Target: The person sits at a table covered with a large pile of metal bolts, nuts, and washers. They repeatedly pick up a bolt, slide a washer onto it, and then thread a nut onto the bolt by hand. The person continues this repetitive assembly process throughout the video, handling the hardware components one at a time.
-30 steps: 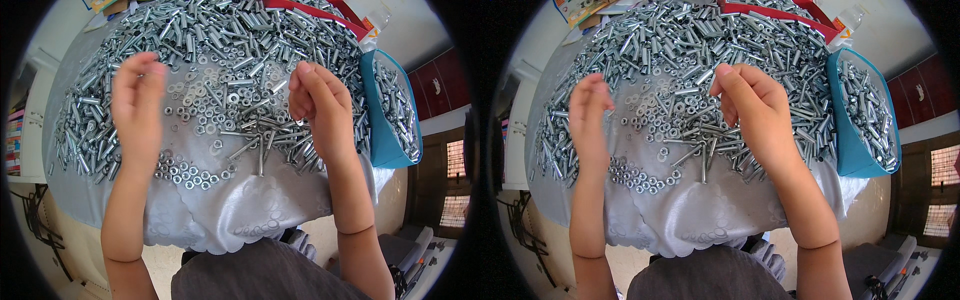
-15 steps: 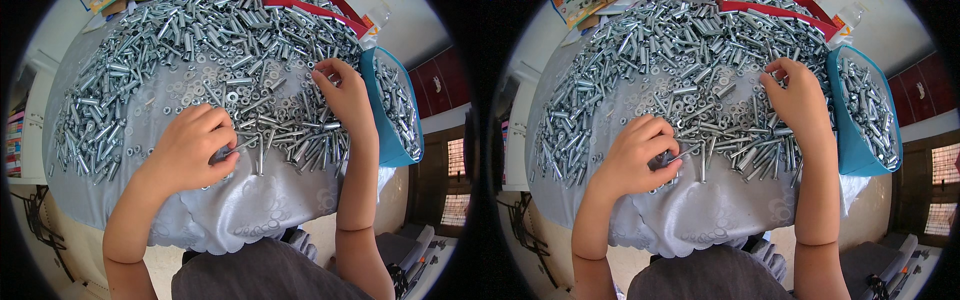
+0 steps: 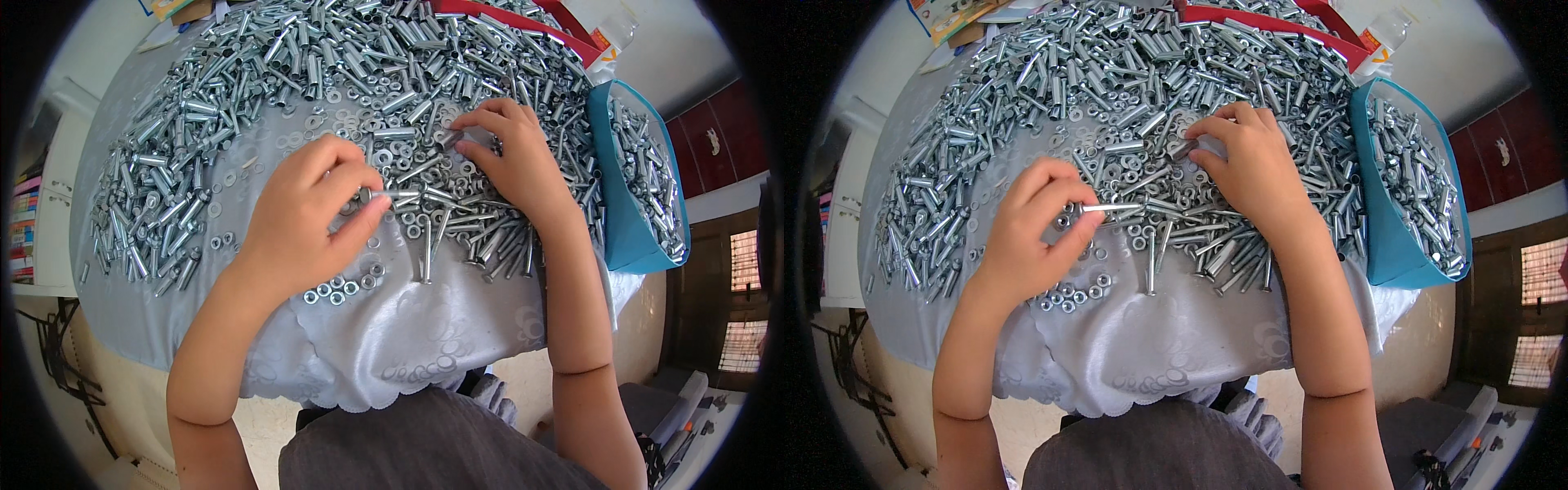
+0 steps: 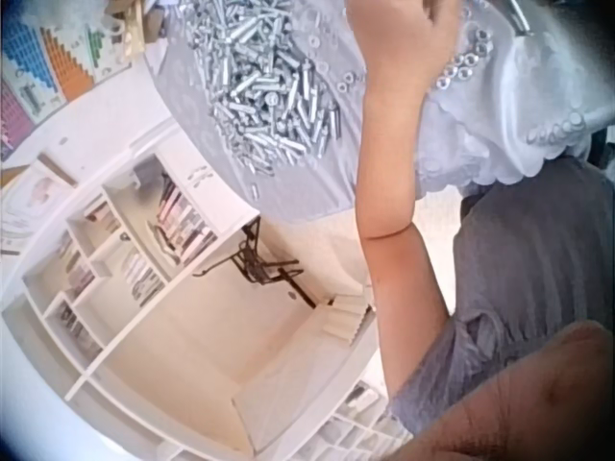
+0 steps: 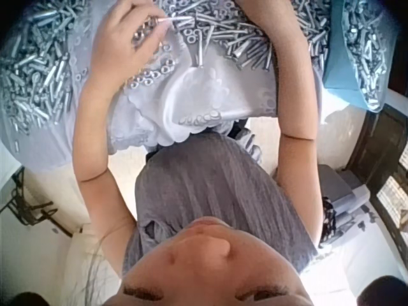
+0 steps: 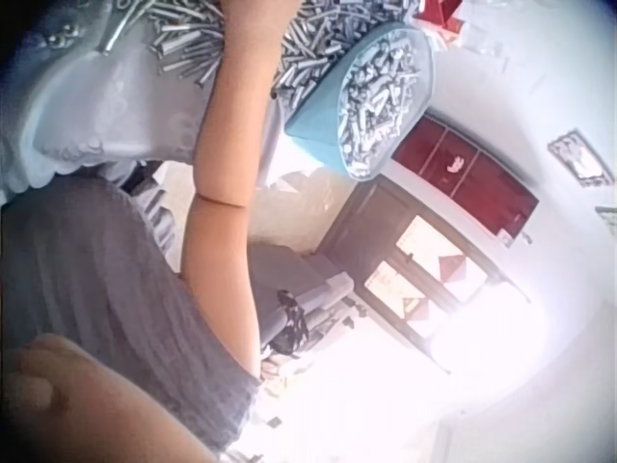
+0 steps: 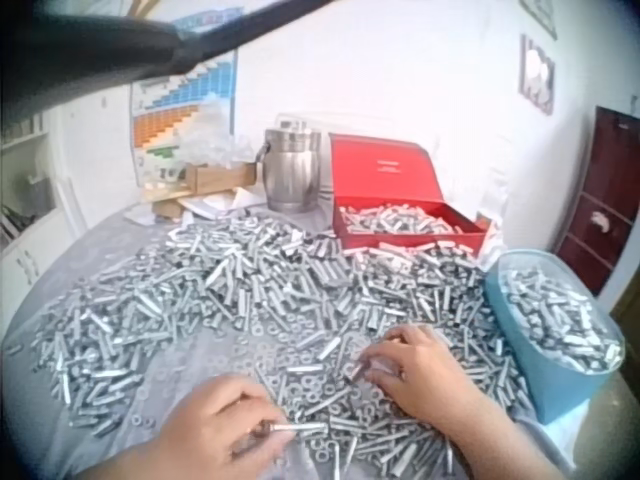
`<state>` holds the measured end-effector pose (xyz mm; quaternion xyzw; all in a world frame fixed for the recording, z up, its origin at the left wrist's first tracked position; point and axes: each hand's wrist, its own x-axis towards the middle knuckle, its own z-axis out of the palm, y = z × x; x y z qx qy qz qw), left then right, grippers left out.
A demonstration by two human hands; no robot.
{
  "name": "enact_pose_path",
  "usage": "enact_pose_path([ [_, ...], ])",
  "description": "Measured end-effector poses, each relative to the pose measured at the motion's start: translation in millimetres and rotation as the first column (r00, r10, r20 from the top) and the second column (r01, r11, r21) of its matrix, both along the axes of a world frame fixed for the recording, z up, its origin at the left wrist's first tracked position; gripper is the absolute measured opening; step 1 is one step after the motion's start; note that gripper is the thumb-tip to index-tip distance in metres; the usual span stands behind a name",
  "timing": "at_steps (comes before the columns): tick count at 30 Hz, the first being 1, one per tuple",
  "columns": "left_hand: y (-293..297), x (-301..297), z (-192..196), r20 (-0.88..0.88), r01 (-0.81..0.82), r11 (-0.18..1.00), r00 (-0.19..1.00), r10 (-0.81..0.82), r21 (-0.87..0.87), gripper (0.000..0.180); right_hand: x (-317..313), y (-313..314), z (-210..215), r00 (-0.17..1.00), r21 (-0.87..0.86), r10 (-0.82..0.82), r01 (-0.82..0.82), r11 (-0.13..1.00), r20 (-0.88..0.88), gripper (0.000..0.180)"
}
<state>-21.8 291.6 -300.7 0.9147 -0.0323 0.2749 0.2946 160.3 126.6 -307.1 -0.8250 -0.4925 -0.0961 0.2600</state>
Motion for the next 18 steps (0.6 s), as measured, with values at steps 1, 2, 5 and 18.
enact_pose_path([
  [1,1,1,-3,0.035,-0.019,0.999,0.999,0.020,-0.028,0.012,-1,0,1,1.000,-0.007,0.006,-0.006,1.000,0.029,0.022],
  [2,3,3,-5,0.071,-0.036,0.998,0.997,0.040,-0.057,0.012,-2,0,2,0.998,-0.015,0.012,-0.011,1.000,0.058,0.022],
  [5,5,5,-8,0.127,-0.069,0.988,0.988,0.087,-0.139,0.012,-2,3,1,0.978,-0.003,0.190,-0.190,0.982,0.086,0.020],
  [18,7,6,-4,0.067,-0.114,0.955,0.988,0.137,-0.273,0.010,-39,15,11,0.768,0.548,0.494,-0.227,0.805,-0.407,0.020],
])
